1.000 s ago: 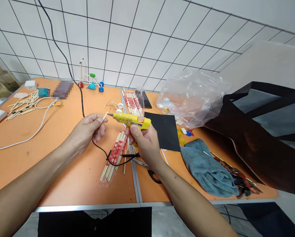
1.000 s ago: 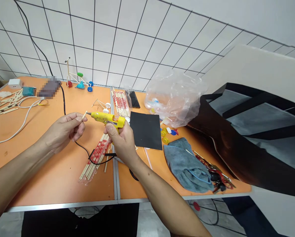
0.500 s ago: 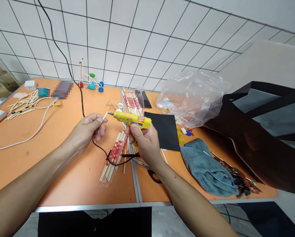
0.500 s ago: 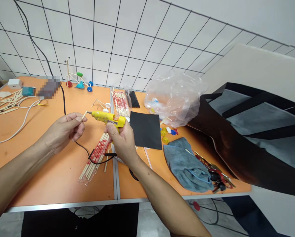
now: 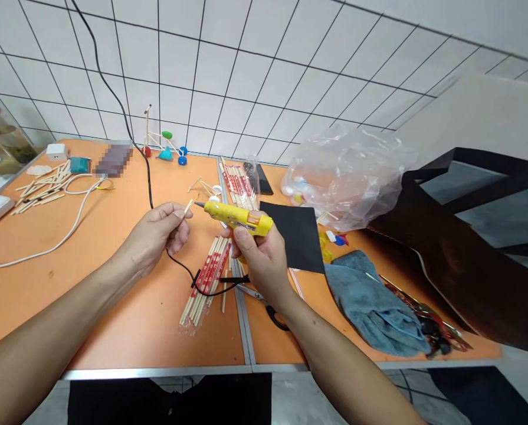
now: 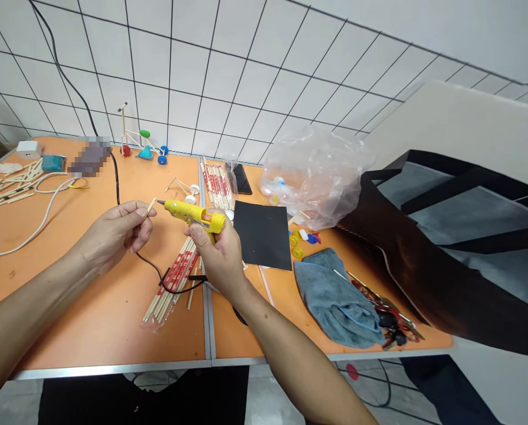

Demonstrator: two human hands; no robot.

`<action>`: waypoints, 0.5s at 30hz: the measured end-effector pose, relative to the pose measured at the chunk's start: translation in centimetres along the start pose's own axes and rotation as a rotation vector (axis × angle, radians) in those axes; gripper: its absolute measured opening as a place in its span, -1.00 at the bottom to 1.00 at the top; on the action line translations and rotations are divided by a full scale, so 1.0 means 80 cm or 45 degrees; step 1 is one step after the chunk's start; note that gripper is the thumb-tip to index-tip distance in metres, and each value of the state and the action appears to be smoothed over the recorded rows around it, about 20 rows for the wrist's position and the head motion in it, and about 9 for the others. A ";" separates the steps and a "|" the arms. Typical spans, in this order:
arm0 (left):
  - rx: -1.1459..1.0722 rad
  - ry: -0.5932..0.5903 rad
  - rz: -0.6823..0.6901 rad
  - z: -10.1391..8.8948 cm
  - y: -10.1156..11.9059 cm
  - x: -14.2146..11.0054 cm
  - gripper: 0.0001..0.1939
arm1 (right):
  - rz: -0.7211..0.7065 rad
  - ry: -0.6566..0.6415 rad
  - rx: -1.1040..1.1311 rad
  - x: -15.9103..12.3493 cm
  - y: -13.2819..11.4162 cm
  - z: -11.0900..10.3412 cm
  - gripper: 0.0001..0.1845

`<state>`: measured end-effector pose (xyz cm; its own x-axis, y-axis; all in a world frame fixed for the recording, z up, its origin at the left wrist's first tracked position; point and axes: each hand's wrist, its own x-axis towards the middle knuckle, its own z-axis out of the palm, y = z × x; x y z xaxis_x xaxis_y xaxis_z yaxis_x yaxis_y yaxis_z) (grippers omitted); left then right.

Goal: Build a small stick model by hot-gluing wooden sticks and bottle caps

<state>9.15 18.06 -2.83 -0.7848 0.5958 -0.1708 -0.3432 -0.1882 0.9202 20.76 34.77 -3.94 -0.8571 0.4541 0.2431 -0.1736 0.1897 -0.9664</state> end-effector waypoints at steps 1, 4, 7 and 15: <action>0.000 0.002 -0.002 0.000 0.000 0.000 -0.83 | -0.007 -0.016 -0.017 0.000 0.000 0.000 -0.41; 0.001 0.006 -0.008 0.001 0.002 0.000 -0.85 | -0.022 -0.050 -0.067 0.000 0.000 -0.002 -0.43; 0.004 0.004 -0.022 0.002 0.003 -0.001 -0.88 | -0.022 -0.063 -0.099 0.000 0.002 -0.002 -0.44; 0.003 0.009 -0.014 0.001 0.000 -0.001 -0.91 | -0.029 -0.047 -0.106 0.000 0.005 -0.002 -0.45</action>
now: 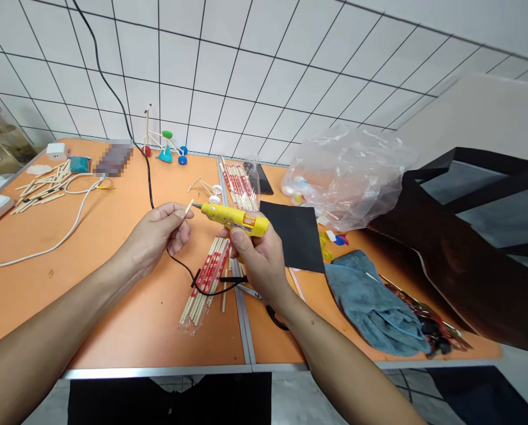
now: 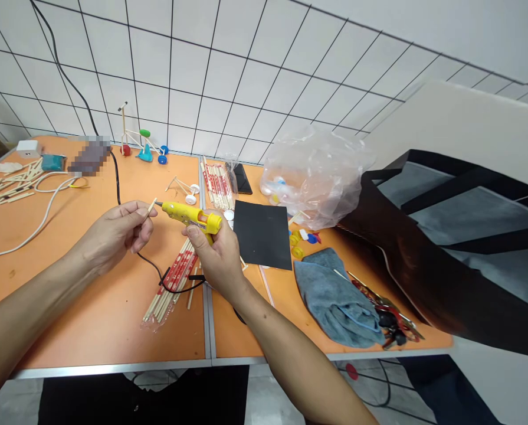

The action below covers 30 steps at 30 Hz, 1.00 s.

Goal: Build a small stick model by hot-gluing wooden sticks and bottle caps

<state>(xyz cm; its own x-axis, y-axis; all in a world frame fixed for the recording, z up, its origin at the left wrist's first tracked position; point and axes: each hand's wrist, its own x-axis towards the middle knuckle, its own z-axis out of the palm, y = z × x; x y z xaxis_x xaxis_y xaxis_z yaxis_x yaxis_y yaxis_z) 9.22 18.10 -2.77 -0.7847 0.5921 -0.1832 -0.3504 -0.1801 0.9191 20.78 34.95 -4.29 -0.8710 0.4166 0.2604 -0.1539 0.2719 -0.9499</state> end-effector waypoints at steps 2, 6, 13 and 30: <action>0.000 0.004 -0.001 0.000 0.000 0.000 -0.90 | 0.000 0.012 0.014 0.000 0.001 0.001 -0.46; -0.005 0.001 -0.007 0.001 0.001 0.000 -0.88 | 0.004 0.046 0.051 0.000 0.000 0.002 -0.48; -0.003 0.013 -0.017 -0.001 -0.001 0.001 -0.89 | 0.002 0.058 0.118 0.002 -0.002 0.002 -0.48; -0.013 -0.012 -0.010 -0.001 -0.001 0.000 -0.87 | -0.040 0.011 0.009 -0.001 0.002 -0.001 -0.51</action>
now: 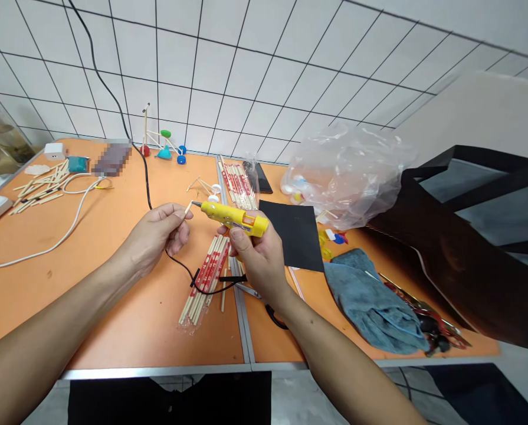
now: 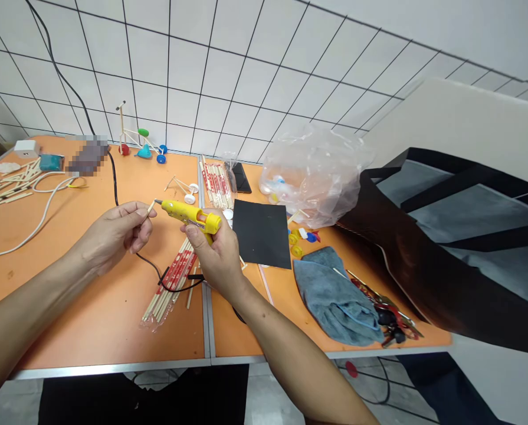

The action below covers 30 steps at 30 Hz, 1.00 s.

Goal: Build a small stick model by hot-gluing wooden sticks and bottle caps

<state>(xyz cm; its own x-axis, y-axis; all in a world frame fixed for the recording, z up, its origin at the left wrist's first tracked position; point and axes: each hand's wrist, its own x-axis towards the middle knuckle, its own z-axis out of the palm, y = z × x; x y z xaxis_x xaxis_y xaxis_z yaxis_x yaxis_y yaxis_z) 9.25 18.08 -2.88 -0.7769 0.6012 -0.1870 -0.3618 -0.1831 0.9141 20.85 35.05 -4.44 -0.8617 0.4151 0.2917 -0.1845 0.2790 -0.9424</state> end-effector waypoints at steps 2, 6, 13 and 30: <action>0.005 -0.003 0.003 0.000 0.000 0.000 -0.88 | 0.014 0.014 0.003 0.000 0.000 0.000 -0.50; 0.019 -0.007 0.001 0.000 0.000 0.001 -0.88 | 0.043 0.034 0.021 0.001 -0.001 0.002 -0.48; 0.030 0.008 -0.009 0.000 0.002 0.000 -0.90 | 0.123 0.071 0.060 0.010 0.000 0.000 -0.50; 0.086 0.015 -0.012 -0.002 0.005 0.005 -0.84 | 0.423 -0.056 -0.436 0.045 0.035 0.011 -0.34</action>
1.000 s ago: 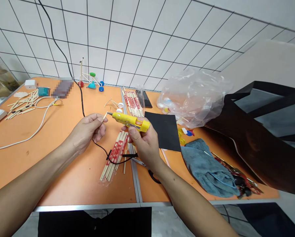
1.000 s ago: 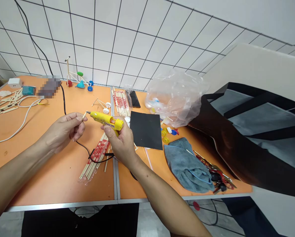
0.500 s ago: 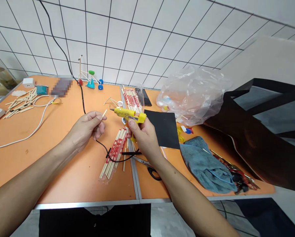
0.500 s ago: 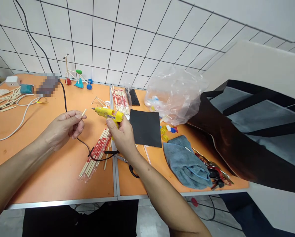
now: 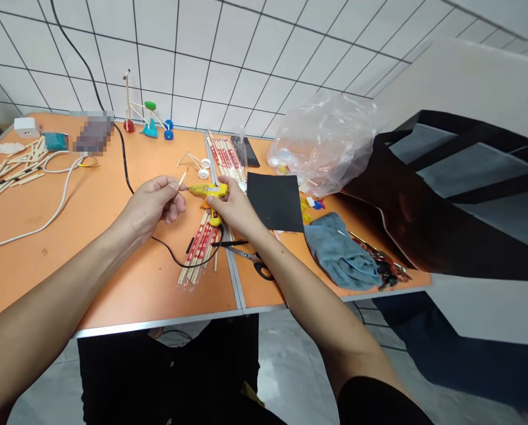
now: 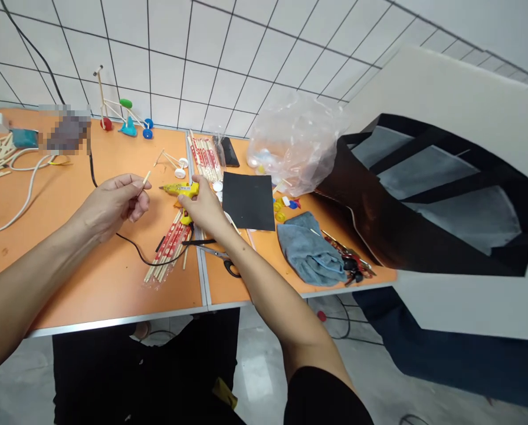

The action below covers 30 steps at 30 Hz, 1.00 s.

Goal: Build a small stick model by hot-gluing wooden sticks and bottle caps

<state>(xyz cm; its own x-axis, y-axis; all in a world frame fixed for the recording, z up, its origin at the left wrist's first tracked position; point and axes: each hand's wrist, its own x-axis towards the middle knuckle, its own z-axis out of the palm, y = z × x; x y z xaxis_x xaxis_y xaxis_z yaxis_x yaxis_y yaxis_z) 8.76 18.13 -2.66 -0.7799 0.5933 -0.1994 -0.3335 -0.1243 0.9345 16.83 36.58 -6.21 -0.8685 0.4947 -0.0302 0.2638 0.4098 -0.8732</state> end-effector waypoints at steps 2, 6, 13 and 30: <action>0.013 -0.016 0.006 0.000 0.000 0.000 -0.86 | -0.059 0.007 -0.336 -0.004 -0.013 -0.005 -0.39; 0.023 -0.022 -0.005 -0.002 -0.001 0.002 -0.86 | -0.179 -0.004 -0.811 -0.029 -0.040 -0.020 -0.46; 0.012 0.022 -0.029 -0.004 -0.002 0.007 -0.81 | -0.549 -0.086 -0.950 -0.085 -0.043 -0.028 -0.71; 0.044 0.063 -0.034 -0.007 -0.003 0.013 -0.82 | -0.494 -0.582 -1.264 -0.070 -0.049 0.021 -0.77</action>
<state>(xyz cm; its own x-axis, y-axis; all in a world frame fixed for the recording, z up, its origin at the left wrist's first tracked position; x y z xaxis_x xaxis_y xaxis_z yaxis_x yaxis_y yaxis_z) 7.76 18.34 -3.27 -0.7965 0.5558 -0.2380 -0.3368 -0.0809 0.9381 19.95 30.93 -3.41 -0.9803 -0.0362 -0.1941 -0.0164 0.9946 -0.1027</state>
